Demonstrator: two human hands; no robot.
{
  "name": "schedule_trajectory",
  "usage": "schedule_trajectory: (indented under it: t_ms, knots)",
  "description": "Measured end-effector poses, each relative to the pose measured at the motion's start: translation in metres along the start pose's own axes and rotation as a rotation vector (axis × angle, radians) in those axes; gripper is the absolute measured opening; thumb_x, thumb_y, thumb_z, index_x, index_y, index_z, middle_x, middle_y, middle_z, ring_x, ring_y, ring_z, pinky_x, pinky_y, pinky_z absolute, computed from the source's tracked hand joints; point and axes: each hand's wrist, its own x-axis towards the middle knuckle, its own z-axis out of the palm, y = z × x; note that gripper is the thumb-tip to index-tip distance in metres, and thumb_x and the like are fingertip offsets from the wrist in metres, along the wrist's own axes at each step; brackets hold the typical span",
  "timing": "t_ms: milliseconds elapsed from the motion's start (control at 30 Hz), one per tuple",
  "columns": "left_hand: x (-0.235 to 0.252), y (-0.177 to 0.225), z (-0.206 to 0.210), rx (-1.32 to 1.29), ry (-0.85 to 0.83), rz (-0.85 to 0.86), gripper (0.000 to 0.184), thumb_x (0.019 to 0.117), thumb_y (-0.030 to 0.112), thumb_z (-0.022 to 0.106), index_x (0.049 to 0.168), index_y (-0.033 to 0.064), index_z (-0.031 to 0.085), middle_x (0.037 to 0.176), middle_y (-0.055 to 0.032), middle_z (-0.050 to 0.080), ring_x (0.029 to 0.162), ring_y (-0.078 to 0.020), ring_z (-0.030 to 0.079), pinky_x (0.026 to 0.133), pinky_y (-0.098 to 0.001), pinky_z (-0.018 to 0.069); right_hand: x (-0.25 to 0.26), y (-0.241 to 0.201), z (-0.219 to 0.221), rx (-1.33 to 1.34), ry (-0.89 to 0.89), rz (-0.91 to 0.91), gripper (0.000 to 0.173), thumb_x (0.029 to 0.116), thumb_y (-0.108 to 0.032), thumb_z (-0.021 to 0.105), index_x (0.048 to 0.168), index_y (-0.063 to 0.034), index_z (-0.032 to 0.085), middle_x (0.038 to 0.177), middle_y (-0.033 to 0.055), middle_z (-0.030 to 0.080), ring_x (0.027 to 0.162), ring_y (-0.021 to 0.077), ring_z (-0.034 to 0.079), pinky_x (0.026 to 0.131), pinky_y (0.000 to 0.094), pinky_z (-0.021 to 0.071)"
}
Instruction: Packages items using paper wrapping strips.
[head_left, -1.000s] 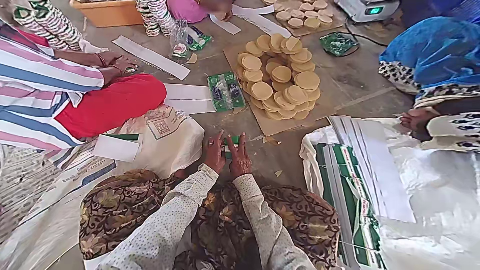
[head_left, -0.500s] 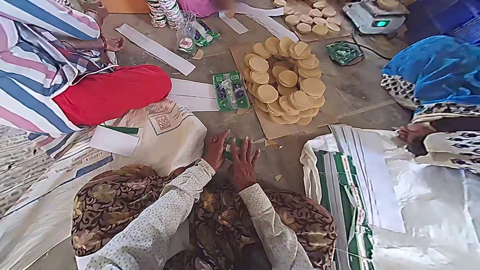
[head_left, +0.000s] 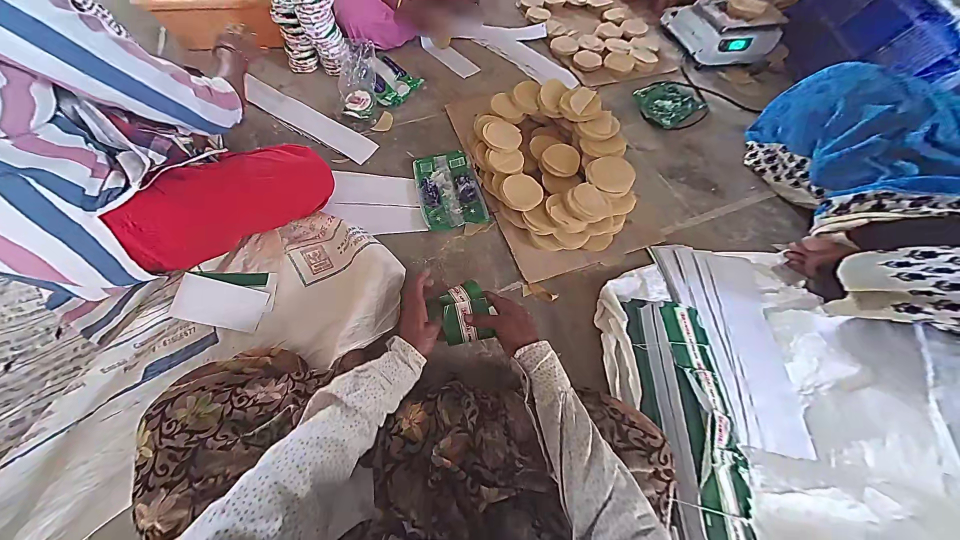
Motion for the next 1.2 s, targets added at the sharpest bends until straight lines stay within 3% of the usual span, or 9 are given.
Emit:
schedule_trajectory:
  t_ms: [100, 167, 333, 467, 633, 767, 967, 1100, 1200]
  knots:
    - [-0.018, 0.030, 0.017, -0.440, 0.167, -0.487, 0.046, 0.1082, 0.016, 0.040, 0.148, -0.0074, 0.035, 0.140, -0.0256, 0.050, 0.122, -0.0250, 0.055, 0.099, -0.0375, 0.0489, -0.013, 0.014, 0.008, 0.207, 0.114, -0.036, 0.043, 0.0818, 0.012, 0.071, 0.123, 0.0068, 0.060, 0.104, 0.0110, 0.073, 0.091, 0.0134, 0.072, 0.084, 0.0312, 0.0610]
    - [-0.026, 0.046, 0.021, -0.565, 0.142, -0.608, 0.049, 0.1097, 0.027, 0.041, 0.147, -0.0049, 0.038, 0.138, -0.0218, 0.054, 0.117, -0.0221, 0.059, 0.097, -0.0380, 0.0514, -0.018, 0.023, 0.008, 0.291, 0.132, -0.060, 0.040, 0.0814, 0.012, 0.069, 0.120, 0.0061, 0.061, 0.101, 0.0094, 0.073, 0.090, 0.0129, 0.072, 0.084, 0.0311, 0.0612]
    - [-0.034, 0.041, 0.032, -0.515, 0.111, -0.431, 0.038, 0.0852, -0.012, 0.070, 0.122, -0.0124, 0.058, 0.105, -0.0124, 0.071, 0.093, -0.0079, 0.069, 0.087, -0.0240, 0.0578, -0.025, 0.034, 0.008, 0.289, 0.128, -0.185, 0.024, 0.0841, 0.006, 0.070, 0.106, 0.0018, 0.064, 0.093, 0.0030, 0.073, 0.086, 0.0066, 0.070, 0.083, 0.0260, 0.0586]
    - [-0.038, 0.042, 0.035, -0.529, 0.187, -0.480, 0.032, 0.0893, -0.014, 0.063, 0.121, -0.0127, 0.057, 0.103, -0.0126, 0.070, 0.090, -0.0091, 0.069, 0.084, -0.0245, 0.0580, -0.019, 0.046, 0.013, 0.196, 0.229, -0.315, 0.015, 0.0817, 0.006, 0.072, 0.093, 0.0014, 0.064, 0.084, 0.0020, 0.070, 0.077, 0.0047, 0.067, 0.074, 0.0240, 0.0577]
    - [-0.041, 0.038, 0.038, -0.562, 0.285, -0.526, 0.025, 0.0906, -0.011, 0.065, 0.115, -0.0101, 0.061, 0.097, -0.0109, 0.071, 0.085, -0.0117, 0.070, 0.080, -0.0286, 0.0600, -0.012, 0.047, 0.013, -0.094, 0.215, -0.321, 0.014, 0.0937, -0.012, 0.066, 0.086, 0.0002, 0.067, 0.071, -0.0005, 0.061, 0.065, 0.0038, 0.057, 0.067, 0.0258, 0.0483]
    - [-0.040, 0.039, 0.037, -0.548, 0.296, -0.527, 0.029, 0.0896, -0.012, 0.066, 0.117, -0.0096, 0.059, 0.098, -0.0116, 0.070, 0.085, -0.0123, 0.070, 0.078, -0.0288, 0.0604, -0.013, 0.048, 0.015, 0.003, 0.201, -0.356, 0.025, 0.0898, -0.011, 0.071, 0.110, 0.0038, 0.069, 0.094, 0.0086, 0.073, 0.083, 0.0090, 0.068, 0.081, 0.0286, 0.0572]
    - [-0.042, 0.038, 0.041, -0.525, 0.350, -0.408, 0.024, 0.0846, -0.017, 0.065, 0.107, -0.0089, 0.064, 0.090, -0.0052, 0.071, 0.082, -0.0079, 0.069, 0.079, -0.0249, 0.0590, -0.016, 0.046, 0.015, 0.075, 0.259, -0.363, 0.003, 0.0860, -0.001, 0.070, 0.088, 0.0013, 0.070, 0.074, -0.0016, 0.067, 0.067, -0.0002, 0.060, 0.067, 0.0204, 0.0520]
    - [-0.043, 0.037, 0.039, -0.479, 0.332, -0.389, 0.026, 0.0857, -0.013, 0.067, 0.111, -0.0088, 0.061, 0.094, -0.0057, 0.069, 0.086, -0.0076, 0.068, 0.081, -0.0243, 0.0581, -0.017, 0.045, 0.015, -0.179, 0.253, -0.344, 0.018, 0.0943, -0.013, 0.064, 0.091, 0.0020, 0.073, 0.076, 0.0059, 0.067, 0.070, 0.0092, 0.060, 0.071, 0.0321, 0.0492]
    - [-0.042, 0.038, 0.038, -0.501, 0.338, -0.405, 0.025, 0.0842, -0.015, 0.067, 0.108, -0.0089, 0.062, 0.091, -0.0064, 0.071, 0.083, -0.0076, 0.069, 0.080, -0.0239, 0.0590, -0.014, 0.047, 0.015, -0.096, 0.227, -0.350, 0.023, 0.0919, -0.024, 0.070, 0.093, -0.0008, 0.070, 0.078, 0.0015, 0.067, 0.071, 0.0052, 0.062, 0.070, 0.0276, 0.0517]
